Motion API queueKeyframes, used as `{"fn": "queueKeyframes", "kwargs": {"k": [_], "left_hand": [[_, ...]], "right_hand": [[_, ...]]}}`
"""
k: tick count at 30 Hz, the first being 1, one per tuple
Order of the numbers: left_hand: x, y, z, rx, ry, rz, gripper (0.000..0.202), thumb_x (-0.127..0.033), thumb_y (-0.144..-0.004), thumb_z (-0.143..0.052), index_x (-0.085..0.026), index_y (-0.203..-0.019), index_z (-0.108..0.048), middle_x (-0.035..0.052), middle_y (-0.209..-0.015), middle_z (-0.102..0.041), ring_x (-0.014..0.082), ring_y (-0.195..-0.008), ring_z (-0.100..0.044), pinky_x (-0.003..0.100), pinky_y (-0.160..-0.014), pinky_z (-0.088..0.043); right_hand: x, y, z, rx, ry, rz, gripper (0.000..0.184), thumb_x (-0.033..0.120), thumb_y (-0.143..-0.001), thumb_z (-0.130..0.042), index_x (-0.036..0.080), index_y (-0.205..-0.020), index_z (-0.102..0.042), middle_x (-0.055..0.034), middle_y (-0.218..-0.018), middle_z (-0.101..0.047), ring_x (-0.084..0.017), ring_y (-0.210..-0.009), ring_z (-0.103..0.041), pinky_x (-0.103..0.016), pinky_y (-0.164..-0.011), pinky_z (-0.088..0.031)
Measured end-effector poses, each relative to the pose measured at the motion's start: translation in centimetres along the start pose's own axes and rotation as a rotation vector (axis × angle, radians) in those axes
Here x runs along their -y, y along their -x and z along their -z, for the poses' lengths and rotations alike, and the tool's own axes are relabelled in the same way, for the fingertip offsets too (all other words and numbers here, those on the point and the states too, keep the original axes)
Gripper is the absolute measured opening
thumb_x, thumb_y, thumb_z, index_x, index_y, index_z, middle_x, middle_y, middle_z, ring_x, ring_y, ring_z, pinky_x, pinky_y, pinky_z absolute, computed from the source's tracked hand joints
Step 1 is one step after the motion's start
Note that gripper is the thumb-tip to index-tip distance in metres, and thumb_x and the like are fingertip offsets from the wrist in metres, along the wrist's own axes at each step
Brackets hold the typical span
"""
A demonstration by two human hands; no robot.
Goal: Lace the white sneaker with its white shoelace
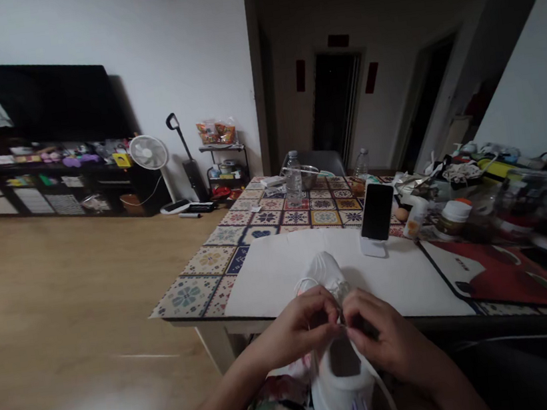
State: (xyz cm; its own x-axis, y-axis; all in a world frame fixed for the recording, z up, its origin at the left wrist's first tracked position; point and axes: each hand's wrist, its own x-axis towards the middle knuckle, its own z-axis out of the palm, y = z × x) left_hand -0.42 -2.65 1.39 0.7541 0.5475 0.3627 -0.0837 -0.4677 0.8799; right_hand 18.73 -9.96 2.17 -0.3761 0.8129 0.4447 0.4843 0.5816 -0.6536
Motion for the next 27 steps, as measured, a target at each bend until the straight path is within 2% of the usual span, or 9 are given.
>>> {"fn": "queueKeyframes", "kwargs": {"k": [4,8,11,14,19,23,27], "left_hand": [[0.5,-0.1,0.1,-0.019,0.047,0.0,0.035,-0.049,-0.085,-0.065,-0.015,-0.077,-0.062,0.0049,-0.087,-0.057,0.0169,-0.084,-0.054,0.027,-0.079,-0.041],[0.7,-0.3,0.4,0.04,0.073,-0.009,0.041,-0.055,-0.085,-0.062,-0.015,-0.077,-0.062,0.0051,-0.087,-0.056,0.018,-0.085,-0.051,0.028,-0.082,-0.04],[0.9,-0.3,0.7,0.094,0.177,-0.031,0.048,-0.062,-0.084,-0.058,-0.015,-0.075,-0.058,0.0039,-0.087,-0.052,0.0172,-0.082,-0.047,0.028,-0.081,-0.039],[1.1,-0.2,0.9,0.138,0.22,-0.038,0.049,-0.064,-0.084,-0.057,-0.016,-0.075,-0.056,0.0046,-0.091,-0.051,0.0184,-0.086,-0.047,0.03,-0.083,-0.039],[0.6,0.0,1.1,0.172,0.176,-0.04,0.047,-0.062,-0.081,-0.062,-0.016,-0.073,-0.056,0.0061,-0.097,-0.052,0.0195,-0.091,-0.049,0.031,-0.086,-0.04],[0.3,-0.1,1.1,0.161,0.211,-0.019,0.053,-0.067,-0.08,-0.059,-0.016,-0.065,-0.052,0.0058,-0.09,-0.051,0.0187,-0.085,-0.047,0.03,-0.081,-0.04],[0.9,-0.2,0.8,0.054,0.413,0.012,0.057,-0.067,-0.077,-0.064,-0.015,-0.058,-0.047,0.0043,-0.083,-0.05,0.017,-0.079,-0.046,0.029,-0.074,-0.038]], "right_hand": [[-0.4,0.1,-0.2,-0.013,-0.012,0.0,0.018,0.006,-0.086,-0.055,0.023,-0.092,-0.055,-0.0001,-0.09,-0.055,-0.014,-0.081,-0.052,-0.023,-0.072,-0.042],[-1.1,0.1,-0.4,-0.036,-0.082,0.021,0.01,0.016,-0.094,-0.053,0.022,-0.086,-0.056,-0.0009,-0.088,-0.055,-0.016,-0.085,-0.054,-0.025,-0.077,-0.043],[-1.8,-0.1,-0.3,-0.003,-0.2,-0.028,0.021,0.035,-0.098,-0.05,0.021,-0.083,-0.053,-0.0014,-0.086,-0.052,-0.017,-0.083,-0.052,-0.027,-0.075,-0.043],[-2.1,-0.2,0.0,0.054,-0.272,-0.04,0.033,0.05,-0.097,-0.048,0.021,-0.081,-0.051,-0.0014,-0.086,-0.049,-0.018,-0.082,-0.05,-0.029,-0.074,-0.044],[-1.5,-0.1,0.4,0.105,-0.22,-0.031,0.033,0.053,-0.095,-0.05,0.022,-0.087,-0.054,-0.0031,-0.097,-0.048,-0.019,-0.092,-0.05,-0.031,-0.084,-0.045],[-1.5,0.1,0.1,0.112,-0.189,-0.019,0.034,0.054,-0.098,-0.042,0.022,-0.086,-0.047,-0.0025,-0.091,-0.047,-0.018,-0.085,-0.048,-0.029,-0.077,-0.044],[-1.9,-0.2,-0.1,0.058,-0.19,-0.002,0.04,0.06,-0.097,-0.037,0.022,-0.083,-0.044,-0.002,-0.087,-0.046,-0.018,-0.081,-0.046,-0.029,-0.074,-0.042]]}}
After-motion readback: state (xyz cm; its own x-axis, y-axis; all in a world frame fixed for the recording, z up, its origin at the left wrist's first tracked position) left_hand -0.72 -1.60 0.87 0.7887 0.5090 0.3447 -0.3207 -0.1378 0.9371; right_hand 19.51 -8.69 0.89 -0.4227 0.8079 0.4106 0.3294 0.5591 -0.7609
